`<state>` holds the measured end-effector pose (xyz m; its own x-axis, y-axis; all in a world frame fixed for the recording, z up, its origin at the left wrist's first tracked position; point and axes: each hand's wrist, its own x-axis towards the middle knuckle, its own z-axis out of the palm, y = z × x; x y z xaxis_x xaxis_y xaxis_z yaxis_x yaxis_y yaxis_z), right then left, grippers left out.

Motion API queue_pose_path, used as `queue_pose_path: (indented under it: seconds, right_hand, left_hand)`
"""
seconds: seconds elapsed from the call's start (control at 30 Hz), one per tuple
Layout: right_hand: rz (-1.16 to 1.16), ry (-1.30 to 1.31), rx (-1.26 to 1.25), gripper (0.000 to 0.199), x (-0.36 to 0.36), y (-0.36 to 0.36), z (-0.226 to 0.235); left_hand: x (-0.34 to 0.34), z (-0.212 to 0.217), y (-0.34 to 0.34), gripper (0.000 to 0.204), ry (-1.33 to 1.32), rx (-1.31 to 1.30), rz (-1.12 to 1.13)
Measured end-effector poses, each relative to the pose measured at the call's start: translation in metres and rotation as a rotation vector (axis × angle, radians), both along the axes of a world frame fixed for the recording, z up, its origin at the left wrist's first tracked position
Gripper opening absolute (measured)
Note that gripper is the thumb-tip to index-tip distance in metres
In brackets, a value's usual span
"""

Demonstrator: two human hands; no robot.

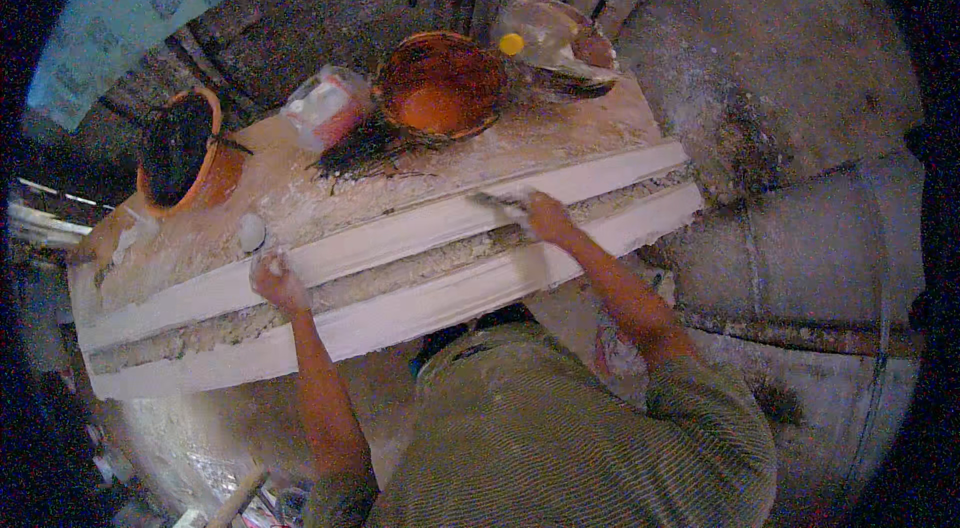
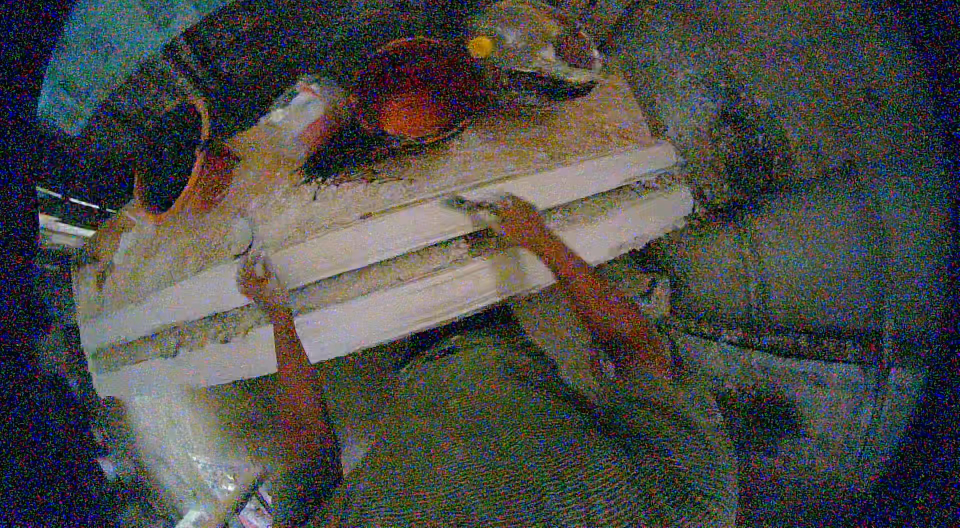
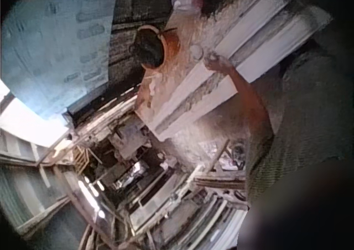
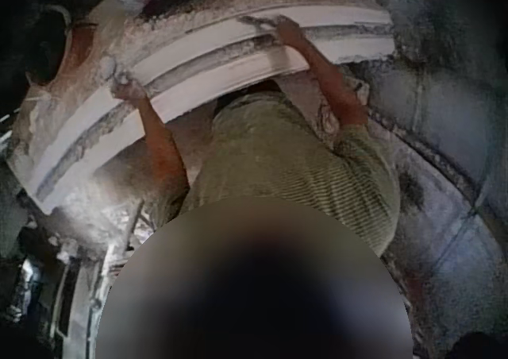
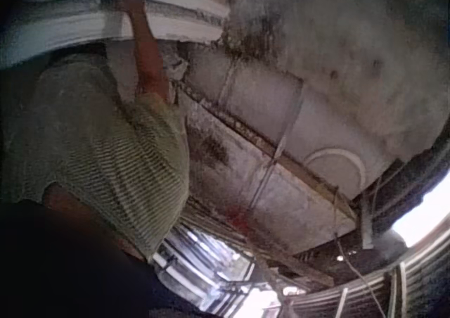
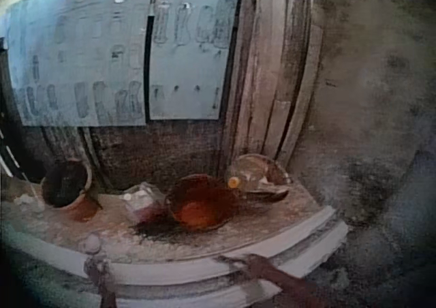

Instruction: The person scrapes a long white wooden plank on a workbench using a hand scraper. They repeatedly remove material from the plank's surface and edges, occasionally wiping away debris with their hand.

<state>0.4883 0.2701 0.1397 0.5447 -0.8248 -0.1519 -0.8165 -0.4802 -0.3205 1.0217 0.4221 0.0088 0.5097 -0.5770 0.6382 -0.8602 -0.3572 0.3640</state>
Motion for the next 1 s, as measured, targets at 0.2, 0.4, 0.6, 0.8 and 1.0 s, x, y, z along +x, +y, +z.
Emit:
queue_pose_path:
  seconds: [0.2, 0.4, 0.6, 0.8, 1.0]
  right_hand:
    - [-0.129, 0.154, 0.233, 0.045, -0.196, -0.088, 0.001]
    - [-0.148, 0.078, 0.317, 0.050, -0.369, -0.177, -0.028]
    - [-0.109, -0.645, 0.678, 0.048, -0.392, -0.223, -0.068]
    - [-0.057, -0.220, 0.204, 0.030, -0.089, -0.111, -0.128]
    - [0.063, -0.337, 0.068, 0.019, 0.095, -0.045, -0.069]
  left_hand:
    - [-0.060, 0.006, 0.028, 0.035, 0.690, -0.231, -0.074]
    - [-0.107, 0.029, 0.069, 0.026, 0.633, -0.205, -0.003]
    - [-0.184, 0.043, 0.123, 0.025, 0.645, -0.077, 0.278]
    - [-0.282, 0.043, 0.056, 0.023, 0.723, -0.200, 0.000]
    - [-0.348, 0.092, -0.010, 0.037, 0.407, 0.078, -0.288]
